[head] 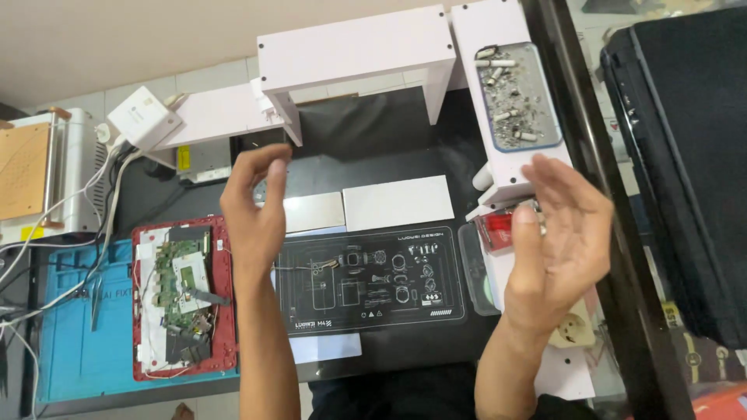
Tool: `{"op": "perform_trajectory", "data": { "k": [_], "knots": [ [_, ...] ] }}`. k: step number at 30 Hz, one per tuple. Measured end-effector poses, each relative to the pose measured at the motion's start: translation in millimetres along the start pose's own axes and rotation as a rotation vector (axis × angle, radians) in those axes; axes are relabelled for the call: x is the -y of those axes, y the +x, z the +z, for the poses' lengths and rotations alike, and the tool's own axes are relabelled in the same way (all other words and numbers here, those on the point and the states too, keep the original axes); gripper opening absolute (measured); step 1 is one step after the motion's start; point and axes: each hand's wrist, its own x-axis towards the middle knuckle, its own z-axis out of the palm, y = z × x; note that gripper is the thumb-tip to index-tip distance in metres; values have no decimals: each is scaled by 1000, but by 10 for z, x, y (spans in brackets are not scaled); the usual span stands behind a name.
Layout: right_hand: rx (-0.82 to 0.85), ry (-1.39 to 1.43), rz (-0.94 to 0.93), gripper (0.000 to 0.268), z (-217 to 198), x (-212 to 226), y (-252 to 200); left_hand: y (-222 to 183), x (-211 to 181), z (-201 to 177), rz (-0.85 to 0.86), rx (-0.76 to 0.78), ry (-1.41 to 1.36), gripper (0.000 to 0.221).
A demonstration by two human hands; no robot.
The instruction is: The person disassembles a laptop to access the internal components.
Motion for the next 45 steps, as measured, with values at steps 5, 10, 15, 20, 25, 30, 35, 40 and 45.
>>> {"op": "perform_trajectory", "data": {
  "k": [5, 10, 15, 20, 25, 30, 35, 40, 45],
  "knots": [
    [230, 107, 240, 34, 511, -417, -77, -670, 603, -666, -365, -273, 69, 24],
    [621, 27, 429, 31, 1390, -1061, -588, -1325, 723, -1140, -515, -449, 271, 17],
    [1058, -67, 421, 37, 2344, -1368, -1211, -2270, 1127, -1366, -538, -611, 563, 47],
    [1125, -168, 210, 41, 3220, -1514, -1455, -2981, 1527, -1332, -787, -816, 304, 71],
    [1226, -202, 35, 57, 3843, -1753, -1654, -3177, 1727, -1304, -937, -962, -285, 79],
    [1366, -465, 8, 56, 4116, -1762, -1770, -3073, 1731, -1322, -945, -936, -387, 78],
    [1389, -479, 59, 59, 4275, -1861, -1799, -3081, 1841, -1460, -1023, -1023, -522, 74],
    [1415, -405, 148, 71, 4356, -2069, -1897, -3001, 1845, -1498, -1038, -1134, -629, 65],
    [1414, -425, 130, 78, 4357, -2108, -1988, -3107, 2002, -1555, -981, -1181, -734, 32]
  ]
}}
